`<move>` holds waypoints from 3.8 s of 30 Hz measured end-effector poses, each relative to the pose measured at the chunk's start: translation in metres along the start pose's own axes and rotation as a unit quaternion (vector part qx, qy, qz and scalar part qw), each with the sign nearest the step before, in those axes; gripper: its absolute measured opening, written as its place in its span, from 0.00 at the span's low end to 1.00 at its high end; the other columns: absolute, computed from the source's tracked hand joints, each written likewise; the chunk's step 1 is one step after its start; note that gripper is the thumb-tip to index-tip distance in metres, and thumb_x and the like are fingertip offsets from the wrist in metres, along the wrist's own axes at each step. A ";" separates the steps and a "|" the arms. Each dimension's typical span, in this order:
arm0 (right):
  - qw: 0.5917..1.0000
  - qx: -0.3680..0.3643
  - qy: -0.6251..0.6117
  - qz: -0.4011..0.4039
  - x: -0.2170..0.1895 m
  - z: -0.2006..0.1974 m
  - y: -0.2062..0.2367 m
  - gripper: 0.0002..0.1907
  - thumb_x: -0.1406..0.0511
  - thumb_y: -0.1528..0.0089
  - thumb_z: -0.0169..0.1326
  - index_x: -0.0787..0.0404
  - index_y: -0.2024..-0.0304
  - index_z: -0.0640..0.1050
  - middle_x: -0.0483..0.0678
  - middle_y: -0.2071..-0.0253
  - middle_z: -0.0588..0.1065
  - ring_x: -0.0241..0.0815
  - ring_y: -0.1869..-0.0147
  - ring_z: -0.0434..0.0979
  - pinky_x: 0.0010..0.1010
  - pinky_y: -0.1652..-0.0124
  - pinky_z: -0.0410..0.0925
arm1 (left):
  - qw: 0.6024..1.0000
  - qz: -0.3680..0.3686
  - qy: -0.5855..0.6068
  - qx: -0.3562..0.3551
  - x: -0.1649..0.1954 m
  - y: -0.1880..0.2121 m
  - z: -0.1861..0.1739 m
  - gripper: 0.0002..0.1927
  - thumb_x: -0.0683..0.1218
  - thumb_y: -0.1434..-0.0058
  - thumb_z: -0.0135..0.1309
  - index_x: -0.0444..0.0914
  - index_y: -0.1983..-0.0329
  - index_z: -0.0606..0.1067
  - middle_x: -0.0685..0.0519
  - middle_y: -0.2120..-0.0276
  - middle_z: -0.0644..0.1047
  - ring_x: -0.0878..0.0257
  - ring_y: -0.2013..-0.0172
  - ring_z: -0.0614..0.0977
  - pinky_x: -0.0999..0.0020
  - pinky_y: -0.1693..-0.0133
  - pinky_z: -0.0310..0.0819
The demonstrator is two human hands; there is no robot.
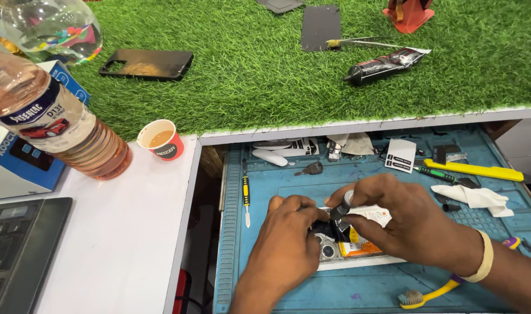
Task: The person cleans the internal components of a disassembled smartphone with a white wipe and a screwdriver. They then place the back cover onto the phone, press the edges to seat it, and apply a black adhesive seal around the camera module area.
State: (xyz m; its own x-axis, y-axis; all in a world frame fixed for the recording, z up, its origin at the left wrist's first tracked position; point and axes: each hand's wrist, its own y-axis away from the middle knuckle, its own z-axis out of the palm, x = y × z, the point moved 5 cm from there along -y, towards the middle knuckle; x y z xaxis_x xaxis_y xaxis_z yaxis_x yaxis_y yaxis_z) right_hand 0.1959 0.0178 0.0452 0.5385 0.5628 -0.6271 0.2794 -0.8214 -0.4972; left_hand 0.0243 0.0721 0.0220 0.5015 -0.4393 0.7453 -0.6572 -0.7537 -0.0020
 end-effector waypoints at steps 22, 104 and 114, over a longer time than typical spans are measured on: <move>0.993 0.024 0.112 -0.001 0.000 -0.004 0.002 0.28 0.64 0.49 0.71 0.60 0.56 0.67 0.48 0.61 0.80 0.44 0.61 0.84 0.32 0.63 0.77 | 0.997 0.038 0.005 -0.071 0.004 0.009 0.006 0.58 0.42 0.59 0.68 0.33 0.24 0.52 0.42 0.42 0.71 0.46 0.41 0.68 0.59 0.39 0.64; 0.983 0.042 0.135 0.119 0.048 -0.021 0.025 0.34 0.61 0.44 0.73 0.56 0.44 0.65 0.49 0.55 0.74 0.39 0.60 0.77 0.29 0.63 0.74 | 0.982 0.154 -0.075 0.081 -0.004 -0.068 0.018 0.07 0.48 0.36 0.56 0.40 0.62 0.73 0.49 0.66 0.81 0.46 0.65 0.82 0.49 0.66 0.74; 0.989 0.035 0.134 0.059 0.039 -0.027 0.022 0.32 0.63 0.43 0.69 0.58 0.46 0.63 0.50 0.52 0.76 0.37 0.61 0.80 0.27 0.63 0.74 | 0.986 0.141 -0.052 0.071 0.002 -0.065 0.011 0.08 0.48 0.38 0.57 0.40 0.62 0.73 0.51 0.67 0.81 0.48 0.65 0.83 0.51 0.66 0.74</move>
State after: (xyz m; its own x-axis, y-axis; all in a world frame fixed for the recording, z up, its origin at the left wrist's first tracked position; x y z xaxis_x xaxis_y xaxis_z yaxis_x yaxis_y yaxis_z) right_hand 0.2443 0.0188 0.0258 0.7574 0.4115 -0.5069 0.1522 -0.8663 -0.4759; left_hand 0.0743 0.1150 0.0168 0.3707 -0.6829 0.6295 -0.6969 -0.6525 -0.2975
